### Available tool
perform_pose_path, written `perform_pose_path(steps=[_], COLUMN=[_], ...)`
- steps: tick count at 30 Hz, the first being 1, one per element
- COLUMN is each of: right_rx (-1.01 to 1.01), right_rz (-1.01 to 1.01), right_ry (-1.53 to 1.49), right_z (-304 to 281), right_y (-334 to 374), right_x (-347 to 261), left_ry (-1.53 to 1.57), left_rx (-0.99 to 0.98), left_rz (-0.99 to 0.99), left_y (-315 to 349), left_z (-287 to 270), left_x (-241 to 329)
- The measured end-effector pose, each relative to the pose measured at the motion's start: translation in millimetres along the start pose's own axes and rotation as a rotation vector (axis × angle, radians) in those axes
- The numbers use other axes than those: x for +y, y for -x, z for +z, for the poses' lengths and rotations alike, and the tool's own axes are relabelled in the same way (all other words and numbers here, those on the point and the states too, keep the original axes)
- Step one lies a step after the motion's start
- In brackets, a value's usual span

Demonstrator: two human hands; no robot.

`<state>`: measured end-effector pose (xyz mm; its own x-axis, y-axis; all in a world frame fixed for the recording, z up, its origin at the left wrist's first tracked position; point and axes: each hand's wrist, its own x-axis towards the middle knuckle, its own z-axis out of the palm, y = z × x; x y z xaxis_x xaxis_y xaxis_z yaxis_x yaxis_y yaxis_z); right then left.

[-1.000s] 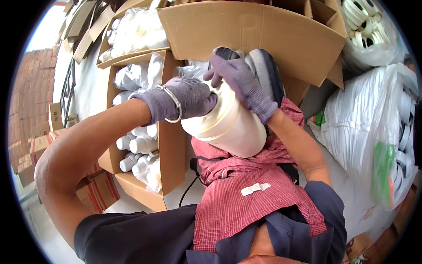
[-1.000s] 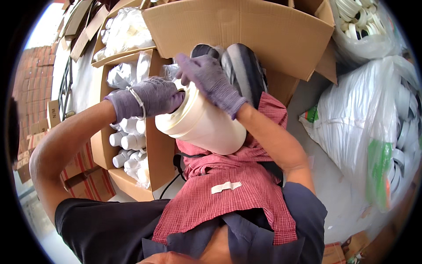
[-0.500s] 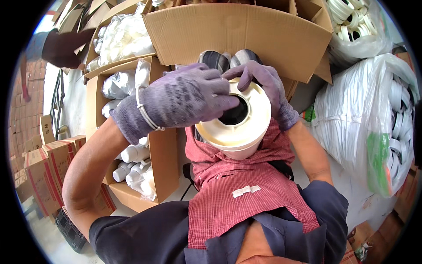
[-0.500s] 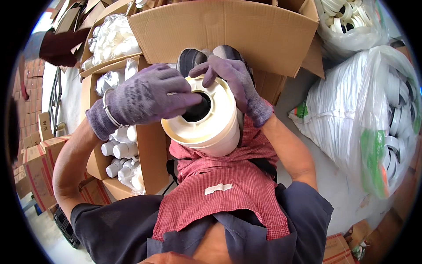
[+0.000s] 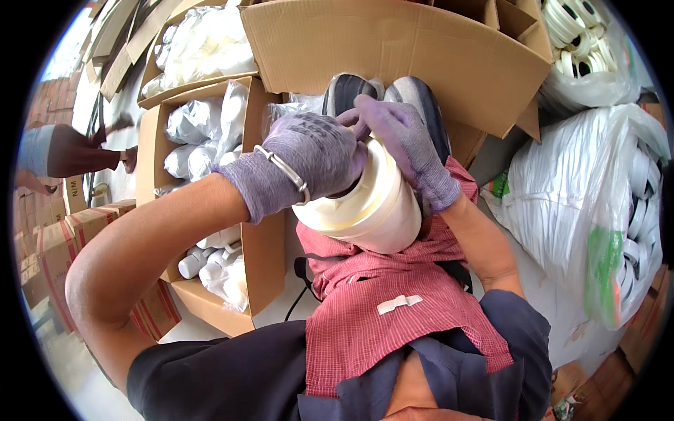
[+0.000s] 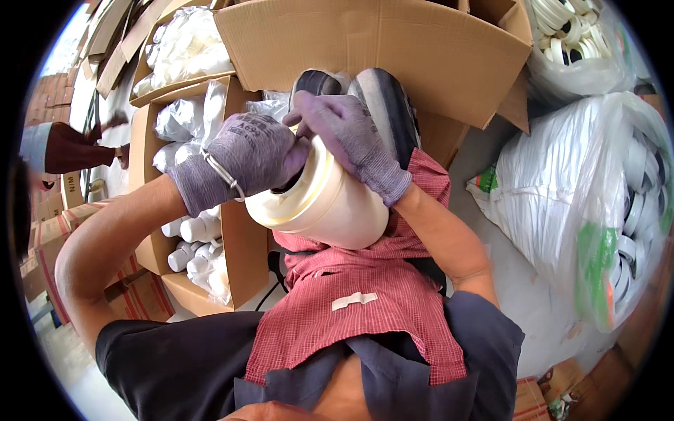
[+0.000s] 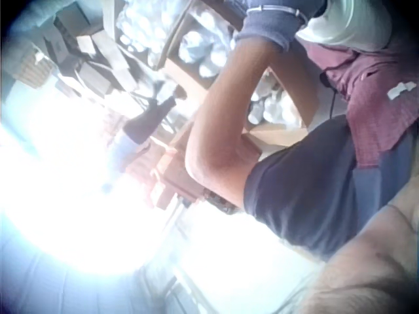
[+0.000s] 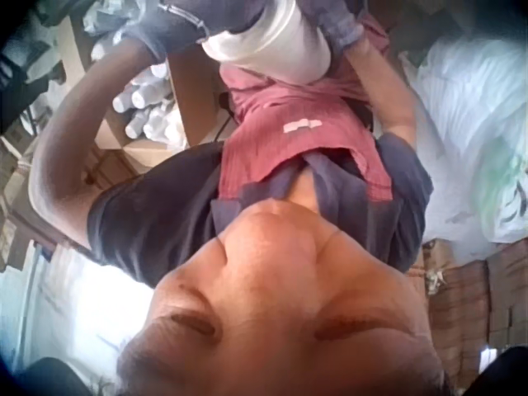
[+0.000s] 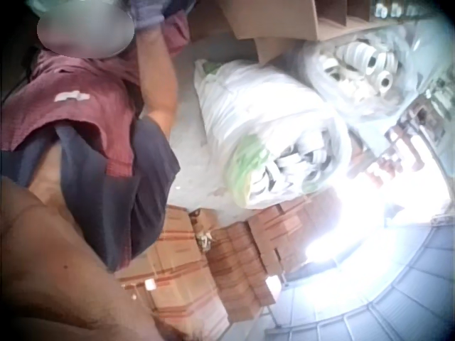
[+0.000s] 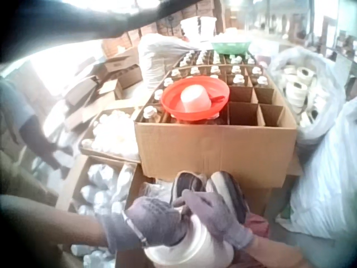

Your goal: The person assembles thermal flasks by inserting glass liners into plastic shells, attaching bottom caps, and placing the finished flasks into plastic bags. They retrieve components from boxes and bags, completing multiple flasks one at a time.

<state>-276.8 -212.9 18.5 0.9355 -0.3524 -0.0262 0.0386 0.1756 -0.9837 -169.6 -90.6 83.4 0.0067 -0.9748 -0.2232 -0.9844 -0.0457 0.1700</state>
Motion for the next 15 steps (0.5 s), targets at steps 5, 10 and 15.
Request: perform_pose_path(steps=[5, 10, 15], right_rx=[0.026, -0.089, -0.001], right_rz=[0.034, -0.455, -0.531], right_ry=[-0.170, 0.364, 0.092], right_z=[-38.0, -60.3, -50.9], right_y=[-2.8, 13.3, 18.7], right_x=[8.7, 6.9, 5.9], left_ry=[0.300, 0.052, -0.055], left_rx=[-0.484, 0.152, 0.090], left_rz=[-0.180, 0.511, 0.649], left_y=[-19.4, -13.8, -26.2], left_z=[-24.6, -29.7, -28.1], left_x=[-7.0, -14.9, 3.6])
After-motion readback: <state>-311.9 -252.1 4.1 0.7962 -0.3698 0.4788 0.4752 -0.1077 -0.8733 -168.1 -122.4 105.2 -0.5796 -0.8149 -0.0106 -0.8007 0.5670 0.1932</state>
